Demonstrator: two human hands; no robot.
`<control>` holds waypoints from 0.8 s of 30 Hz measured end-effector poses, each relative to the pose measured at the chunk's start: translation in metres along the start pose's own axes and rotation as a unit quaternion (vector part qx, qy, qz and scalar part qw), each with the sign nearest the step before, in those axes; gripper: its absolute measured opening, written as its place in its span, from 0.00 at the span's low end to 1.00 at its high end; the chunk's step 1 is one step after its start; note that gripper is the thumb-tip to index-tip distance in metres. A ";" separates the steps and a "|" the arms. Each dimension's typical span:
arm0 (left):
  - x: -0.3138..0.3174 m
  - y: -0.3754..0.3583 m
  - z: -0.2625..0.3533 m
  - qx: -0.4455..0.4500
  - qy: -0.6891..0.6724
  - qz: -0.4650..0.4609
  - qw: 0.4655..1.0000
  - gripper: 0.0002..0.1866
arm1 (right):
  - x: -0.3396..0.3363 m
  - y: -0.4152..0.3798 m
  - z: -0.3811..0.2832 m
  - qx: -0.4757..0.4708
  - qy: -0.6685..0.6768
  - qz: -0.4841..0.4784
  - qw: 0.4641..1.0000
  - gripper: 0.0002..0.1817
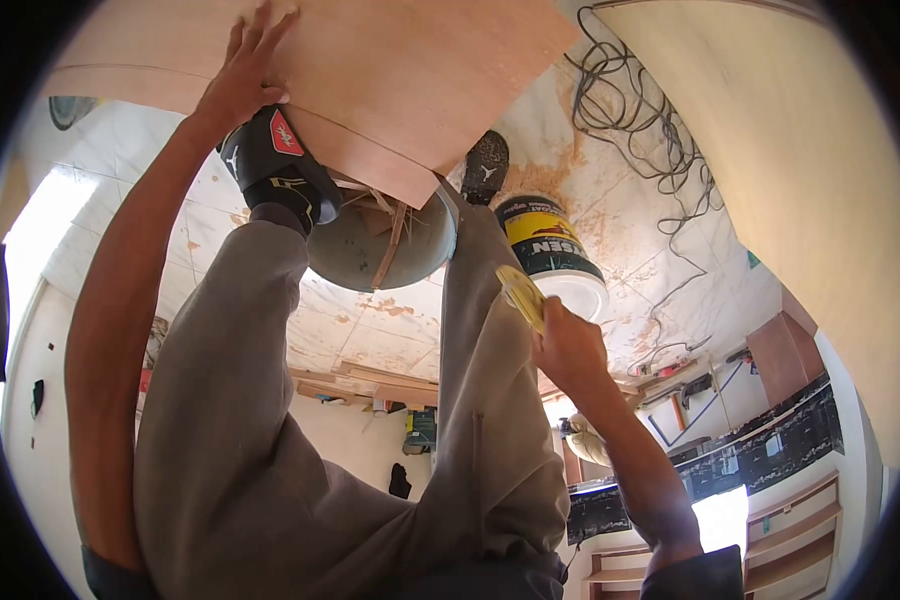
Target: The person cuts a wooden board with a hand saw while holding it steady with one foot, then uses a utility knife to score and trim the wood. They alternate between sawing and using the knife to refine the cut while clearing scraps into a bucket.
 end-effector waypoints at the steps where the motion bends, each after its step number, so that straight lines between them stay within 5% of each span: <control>1: -0.004 0.000 0.005 -0.023 -0.021 -0.019 0.999 0.65 | -0.006 -0.017 -0.001 0.010 0.000 -0.007 1.000 0.16; 2: -0.003 -0.004 0.003 -0.048 -0.040 -0.038 0.997 0.65 | -0.010 -0.028 -0.004 0.018 0.000 -0.014 1.000 0.16; 5: 0.009 -0.002 0.007 0.113 0.174 0.024 0.978 0.63 | 0.001 0.023 -0.015 0.005 -0.033 -0.011 0.999 0.16; 8: 0.003 0.000 -0.002 -0.054 -0.018 -0.049 0.997 0.62 | 0.004 0.141 -0.069 -0.135 -0.019 0.117 0.984 0.13; 10: 0.000 -0.001 0.001 0.016 0.016 -0.018 1.000 0.61 | -0.009 0.175 -0.095 -0.159 -0.028 0.145 0.976 0.13; 14: 0.007 0.001 0.007 0.102 0.112 0.020 0.988 0.60 | -0.001 0.102 -0.054 -0.112 -0.042 0.115 0.986 0.14; 19: -0.002 0.005 0.002 -0.004 0.027 -0.020 0.999 0.60 | -0.008 -0.028 0.018 0.008 -0.019 -0.005 1.000 0.16; 24: 0.004 -0.001 0.009 0.029 0.059 -0.009 0.998 0.62 | -0.003 0.090 -0.042 -0.054 -0.047 0.015 0.997 0.13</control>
Point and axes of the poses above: each hand's wrist, its own y-axis towards the middle knuckle, its own x-axis out of the palm, z = x × y, the point moved 9 cm from there along y, towards the middle knuckle, and after that the axes turned 5 degrees about -z, right-handed, at the moved point
